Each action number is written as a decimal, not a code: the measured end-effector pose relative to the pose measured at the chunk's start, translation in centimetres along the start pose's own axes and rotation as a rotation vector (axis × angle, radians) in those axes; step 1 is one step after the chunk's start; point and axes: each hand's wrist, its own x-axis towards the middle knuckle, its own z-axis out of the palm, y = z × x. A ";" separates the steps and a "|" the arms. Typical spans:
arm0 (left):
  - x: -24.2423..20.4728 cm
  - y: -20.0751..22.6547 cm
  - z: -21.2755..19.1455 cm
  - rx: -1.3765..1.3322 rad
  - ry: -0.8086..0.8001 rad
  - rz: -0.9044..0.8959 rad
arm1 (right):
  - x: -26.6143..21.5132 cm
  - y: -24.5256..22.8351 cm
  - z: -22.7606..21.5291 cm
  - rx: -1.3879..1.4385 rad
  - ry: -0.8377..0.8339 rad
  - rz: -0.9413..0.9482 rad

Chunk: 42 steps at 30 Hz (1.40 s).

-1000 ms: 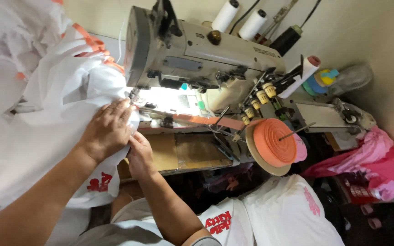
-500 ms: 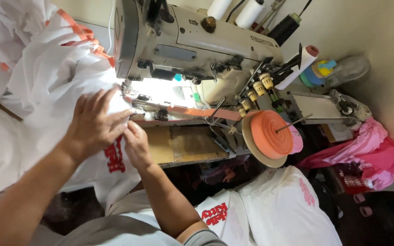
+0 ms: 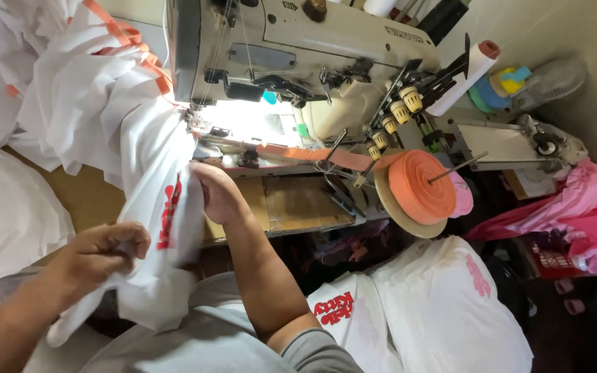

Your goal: Using an industrial sewing machine to stitch the edges of white fabric bags with printed logos.

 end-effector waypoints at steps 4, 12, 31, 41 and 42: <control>-0.5 0.5 -1.6 0.296 0.082 -0.091 | -2.7 -0.1 -0.8 -0.185 -0.139 -0.095; 5.0 1.8 -4.6 0.783 0.191 -0.076 | -4.6 0.7 -2.7 0.055 -0.197 -0.131; 11.3 5.5 1.7 1.529 0.550 0.728 | -0.2 3.3 2.2 0.210 -0.003 -0.380; 21.1 2.6 -1.4 1.621 1.060 0.896 | 0.7 7.4 1.4 0.095 0.128 -0.330; 20.2 3.4 -1.1 1.620 1.062 0.896 | 1.2 7.9 0.8 0.093 0.127 -0.331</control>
